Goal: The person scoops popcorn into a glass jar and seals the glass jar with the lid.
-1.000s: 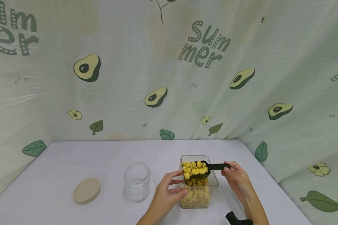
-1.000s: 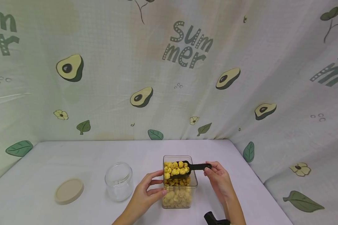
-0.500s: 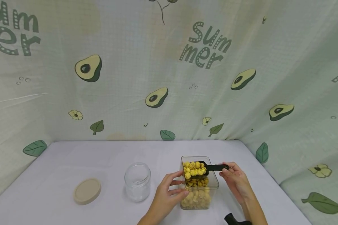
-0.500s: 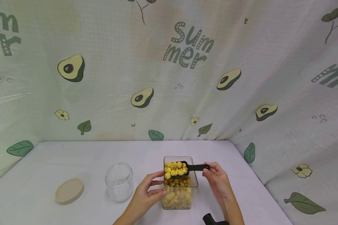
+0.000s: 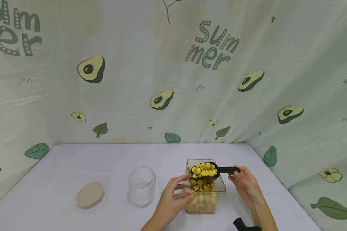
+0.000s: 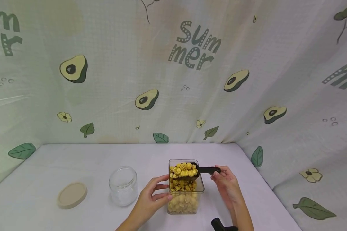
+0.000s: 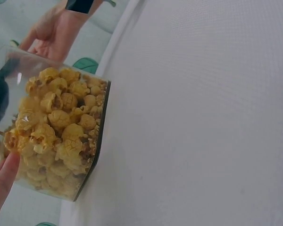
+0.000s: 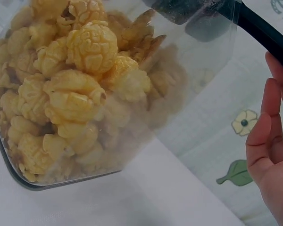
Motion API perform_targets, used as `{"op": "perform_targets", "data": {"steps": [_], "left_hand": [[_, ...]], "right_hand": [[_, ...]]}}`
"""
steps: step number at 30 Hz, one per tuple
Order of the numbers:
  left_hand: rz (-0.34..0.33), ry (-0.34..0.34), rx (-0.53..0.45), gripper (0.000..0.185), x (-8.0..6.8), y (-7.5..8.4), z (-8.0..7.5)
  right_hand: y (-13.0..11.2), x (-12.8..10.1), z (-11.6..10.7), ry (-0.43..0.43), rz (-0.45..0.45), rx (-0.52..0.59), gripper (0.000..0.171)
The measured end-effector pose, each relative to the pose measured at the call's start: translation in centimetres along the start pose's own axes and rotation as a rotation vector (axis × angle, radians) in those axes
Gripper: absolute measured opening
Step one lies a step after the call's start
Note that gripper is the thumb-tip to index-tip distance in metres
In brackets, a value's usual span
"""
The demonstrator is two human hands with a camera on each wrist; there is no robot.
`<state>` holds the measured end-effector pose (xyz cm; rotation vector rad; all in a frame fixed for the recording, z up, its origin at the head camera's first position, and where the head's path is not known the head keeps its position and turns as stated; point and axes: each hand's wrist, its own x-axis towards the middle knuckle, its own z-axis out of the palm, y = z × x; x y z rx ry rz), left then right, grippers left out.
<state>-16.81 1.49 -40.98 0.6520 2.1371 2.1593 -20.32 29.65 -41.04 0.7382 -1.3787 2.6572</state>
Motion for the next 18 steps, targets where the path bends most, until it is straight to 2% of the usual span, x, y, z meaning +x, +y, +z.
{"op": "perform_targets", "data": {"steps": [6, 11, 18], "left_hand": [[-0.017, -0.004, 0.002, 0.054, 0.1, 0.0, -0.1], [-0.016, -0.003, -0.005, 0.054, 0.0, -0.1, -0.1], [-0.025, -0.003, -0.007, 0.054, 0.0, -0.2, -0.1]], "right_hand": [[-0.3, 0.1, 0.2, 0.018, -0.019, 0.005, 0.034], [-0.6, 0.1, 0.4, 0.010, -0.031, 0.050, 0.035], [-0.9, 0.2, 1.0, 0.054, -0.029, 0.035, 0.034]]}}
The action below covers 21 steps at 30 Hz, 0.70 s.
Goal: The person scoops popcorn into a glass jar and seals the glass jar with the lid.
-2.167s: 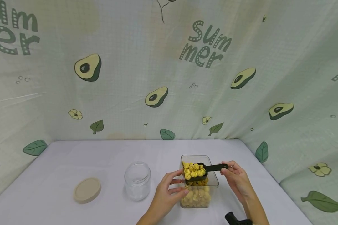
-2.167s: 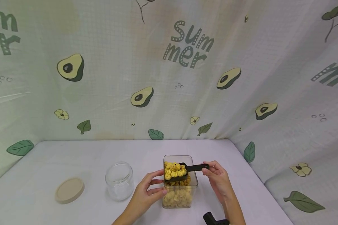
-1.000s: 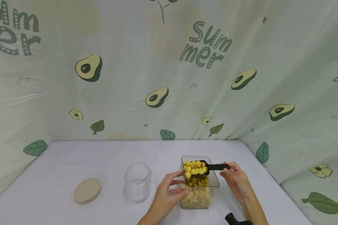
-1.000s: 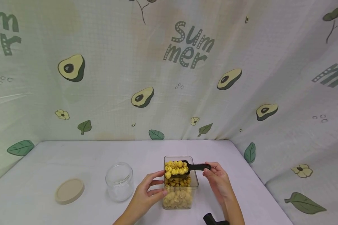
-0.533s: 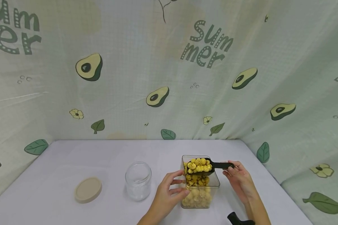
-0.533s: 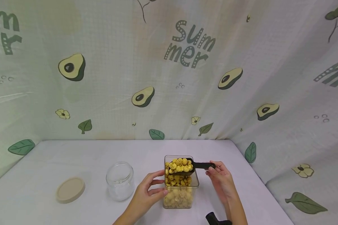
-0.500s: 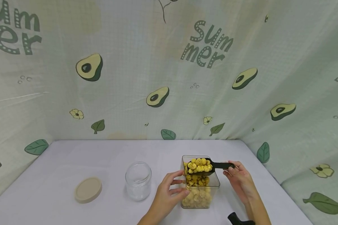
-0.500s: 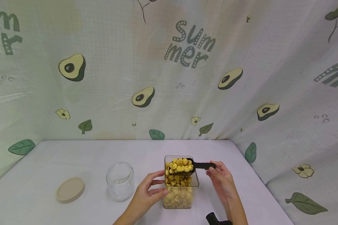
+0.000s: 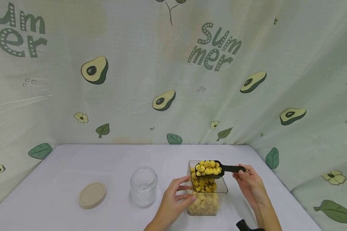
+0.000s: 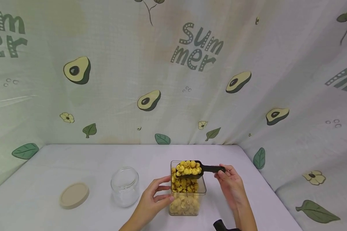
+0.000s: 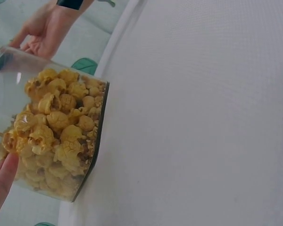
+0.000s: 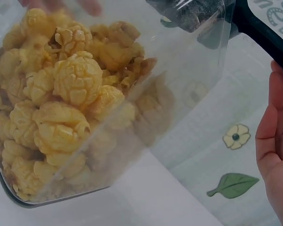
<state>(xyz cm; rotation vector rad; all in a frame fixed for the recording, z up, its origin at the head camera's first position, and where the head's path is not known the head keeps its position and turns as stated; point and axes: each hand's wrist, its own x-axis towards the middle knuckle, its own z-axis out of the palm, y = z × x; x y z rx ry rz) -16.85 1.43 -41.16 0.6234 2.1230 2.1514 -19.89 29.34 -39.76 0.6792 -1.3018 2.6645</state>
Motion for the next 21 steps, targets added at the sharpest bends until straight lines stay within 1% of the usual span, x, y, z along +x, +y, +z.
{"op": "perform_targets", "data": {"steps": [8, 16, 21], "left_hand": [[-0.020, 0.007, 0.020, 0.053, -0.2, -0.1, 0.0], [-0.001, 0.004, 0.003, 0.053, -0.1, 0.3, 0.2], [-0.006, 0.007, 0.005, 0.053, -0.1, 0.4, 0.2]], "right_hand": [[-0.1, 0.0, 0.6, 0.031, 0.015, 0.010, 0.035], [-0.5, 0.3, 1.1, 0.045, 0.002, 0.019, 0.033], [-0.7, 0.4, 1.5, 0.069, 0.006, 0.016, 0.031]]}}
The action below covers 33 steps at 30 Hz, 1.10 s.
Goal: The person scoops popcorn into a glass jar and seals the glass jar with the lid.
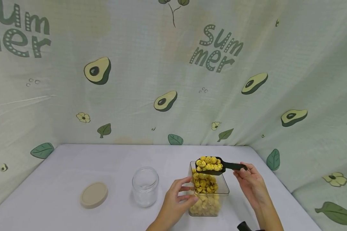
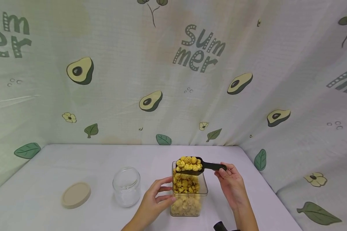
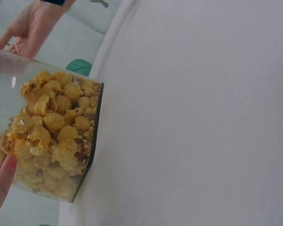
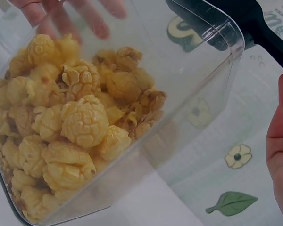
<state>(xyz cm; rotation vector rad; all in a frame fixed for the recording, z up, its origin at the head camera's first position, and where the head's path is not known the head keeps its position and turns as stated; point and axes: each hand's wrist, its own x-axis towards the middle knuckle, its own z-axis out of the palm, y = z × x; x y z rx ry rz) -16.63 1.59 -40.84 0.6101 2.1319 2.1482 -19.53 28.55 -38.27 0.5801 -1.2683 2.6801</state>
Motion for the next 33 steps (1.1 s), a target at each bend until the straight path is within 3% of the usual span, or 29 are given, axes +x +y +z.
{"op": "perform_targets", "data": {"steps": [8, 16, 25, 27, 33], "left_hand": [[0.023, -0.008, 0.043, 0.052, -0.3, 0.4, -0.7], [0.047, 0.022, 0.137, 0.051, -1.2, 1.0, -2.7], [0.079, 0.074, 0.146, 0.047, -2.0, 2.5, -4.9], [0.105, 0.104, 0.148, 0.047, -2.2, 2.8, -5.5], [0.268, 0.191, 0.215, 0.046, -3.2, 3.5, -7.9]], "right_hand": [[-0.1, 0.2, 0.7, 0.012, 0.006, -0.007, 0.030], [-0.1, 0.5, 1.4, -0.040, -0.007, -0.011, 0.030], [-0.1, 0.7, 2.7, -0.050, 0.005, -0.014, 0.030], [-0.2, 0.8, 3.0, -0.047, 0.010, -0.034, 0.029], [-0.3, 1.3, 3.7, -0.065, 0.017, -0.052, 0.029]]}}
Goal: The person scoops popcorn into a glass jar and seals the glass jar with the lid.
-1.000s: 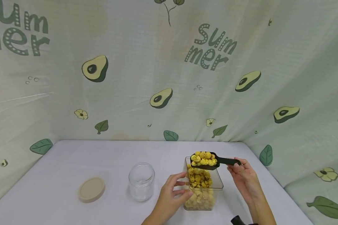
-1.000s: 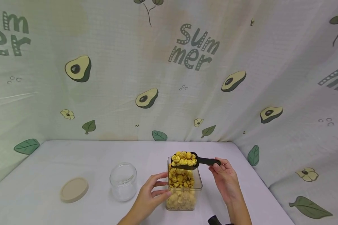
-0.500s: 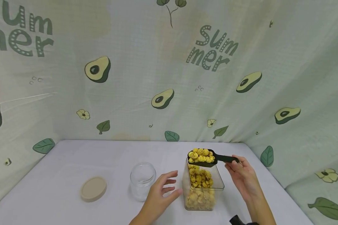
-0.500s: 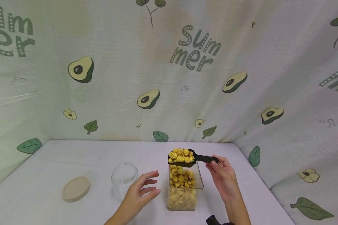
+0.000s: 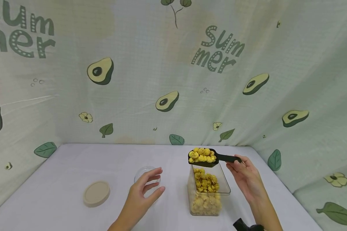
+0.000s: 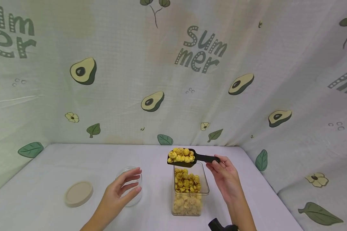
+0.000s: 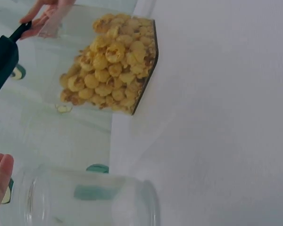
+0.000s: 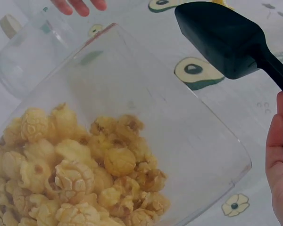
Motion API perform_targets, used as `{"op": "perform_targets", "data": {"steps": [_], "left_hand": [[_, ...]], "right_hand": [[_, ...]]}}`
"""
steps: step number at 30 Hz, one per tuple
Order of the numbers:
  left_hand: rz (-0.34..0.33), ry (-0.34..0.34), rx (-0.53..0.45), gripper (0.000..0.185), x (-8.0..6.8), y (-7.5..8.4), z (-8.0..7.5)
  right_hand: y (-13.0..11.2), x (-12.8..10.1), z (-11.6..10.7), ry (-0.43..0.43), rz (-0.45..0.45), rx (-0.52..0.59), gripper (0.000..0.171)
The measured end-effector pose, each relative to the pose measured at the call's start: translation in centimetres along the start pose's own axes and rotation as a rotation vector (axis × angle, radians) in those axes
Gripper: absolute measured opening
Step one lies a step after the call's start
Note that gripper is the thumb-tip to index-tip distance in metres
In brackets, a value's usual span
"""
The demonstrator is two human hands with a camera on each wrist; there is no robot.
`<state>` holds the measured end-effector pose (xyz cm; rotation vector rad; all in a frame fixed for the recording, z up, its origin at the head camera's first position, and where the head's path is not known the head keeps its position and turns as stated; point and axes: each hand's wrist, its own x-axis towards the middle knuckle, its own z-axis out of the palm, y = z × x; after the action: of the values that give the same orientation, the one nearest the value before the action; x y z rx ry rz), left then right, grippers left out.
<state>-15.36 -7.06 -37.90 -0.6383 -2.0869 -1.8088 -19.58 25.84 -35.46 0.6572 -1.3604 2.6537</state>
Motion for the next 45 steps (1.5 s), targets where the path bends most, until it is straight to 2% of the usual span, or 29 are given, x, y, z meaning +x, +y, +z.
{"op": "perform_targets", "data": {"steps": [8, 13, 16, 20, 28, 34, 45], "left_hand": [[0.161, 0.099, 0.149, 0.050, -0.2, -0.3, -3.4], [0.191, 0.161, 0.248, 0.055, -0.4, -1.0, -4.9], [0.161, 0.173, 0.299, 0.057, -0.6, -1.4, -5.5], [0.072, 0.148, 0.318, 0.057, -0.8, -2.1, -5.9], [-0.124, 0.100, 0.201, 0.056, -0.7, -3.4, -6.4], [-0.251, 0.071, 0.173, 0.060, -0.7, -4.4, -6.6], [-0.340, 0.051, 0.105, 0.065, -0.4, -4.9, -6.0]], "right_hand": [[-0.1, 0.6, 1.0, 0.022, 0.024, -0.004, 0.027], [-0.1, 1.0, 1.9, 0.049, 0.053, -0.047, 0.024], [-0.1, 1.2, 2.3, 0.040, 0.054, -0.071, 0.023], [0.0, 1.6, 2.9, 0.022, 0.050, -0.096, 0.022], [0.6, 2.3, 4.1, 0.027, 0.092, -0.106, 0.021], [1.0, 2.7, 4.9, 0.002, 0.124, -0.106, 0.021], [2.1, 3.1, 6.3, -0.003, 0.195, -0.144, 0.017]]}}
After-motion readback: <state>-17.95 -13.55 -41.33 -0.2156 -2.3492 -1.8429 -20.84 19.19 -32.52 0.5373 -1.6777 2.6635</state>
